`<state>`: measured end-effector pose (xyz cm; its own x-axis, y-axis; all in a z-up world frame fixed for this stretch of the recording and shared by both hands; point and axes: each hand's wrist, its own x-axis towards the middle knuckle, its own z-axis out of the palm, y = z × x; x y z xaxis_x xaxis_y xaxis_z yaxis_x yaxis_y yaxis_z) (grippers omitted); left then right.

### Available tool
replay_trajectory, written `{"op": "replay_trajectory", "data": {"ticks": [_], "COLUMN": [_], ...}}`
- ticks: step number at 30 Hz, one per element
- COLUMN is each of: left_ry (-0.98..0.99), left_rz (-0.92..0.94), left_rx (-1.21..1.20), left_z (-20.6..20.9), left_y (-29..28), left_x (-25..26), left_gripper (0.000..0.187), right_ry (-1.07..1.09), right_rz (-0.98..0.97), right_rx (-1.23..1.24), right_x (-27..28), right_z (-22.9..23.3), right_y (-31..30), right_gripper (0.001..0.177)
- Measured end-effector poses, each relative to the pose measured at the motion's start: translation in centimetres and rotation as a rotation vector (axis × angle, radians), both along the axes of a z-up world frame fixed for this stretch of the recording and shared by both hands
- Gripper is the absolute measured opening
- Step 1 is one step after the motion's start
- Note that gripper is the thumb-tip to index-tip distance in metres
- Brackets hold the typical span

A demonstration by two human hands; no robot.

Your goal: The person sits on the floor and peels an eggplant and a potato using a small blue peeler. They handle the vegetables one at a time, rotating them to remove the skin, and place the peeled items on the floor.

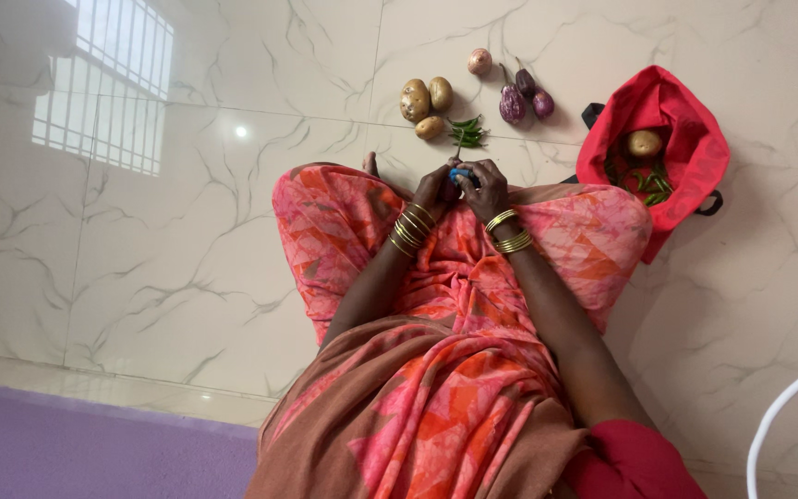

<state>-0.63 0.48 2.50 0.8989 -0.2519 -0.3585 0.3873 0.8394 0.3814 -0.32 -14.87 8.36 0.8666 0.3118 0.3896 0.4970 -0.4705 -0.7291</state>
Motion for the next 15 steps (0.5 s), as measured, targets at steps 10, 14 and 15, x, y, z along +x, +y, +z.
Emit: {"op": "replay_trajectory", "data": {"ticks": [10, 14, 15], "left_ry": [0.049, 0.077, 0.06], "left_rz": [0.045, 0.139, 0.149], "left_rx": [-0.237, -0.228, -0.209], "left_z": [-0.2, -0.3, -0.2], "left_y": [0.5, 0.6, 0.6], "left_x": [0.3, 0.7, 0.7], "left_gripper": [0.019, 0.017, 0.017], "right_ry": [0.052, -0.049, -0.062], "right_rz": [-0.023, 0.107, 0.135], "right_rx": [0.017, -0.04, -0.036], "right_x": [-0.2, -0.8, -1.0], "right_z": [0.2, 0.3, 0.4], "right_y": [0.1, 0.5, 0.6], "right_gripper": [0.018, 0.018, 0.018]}}
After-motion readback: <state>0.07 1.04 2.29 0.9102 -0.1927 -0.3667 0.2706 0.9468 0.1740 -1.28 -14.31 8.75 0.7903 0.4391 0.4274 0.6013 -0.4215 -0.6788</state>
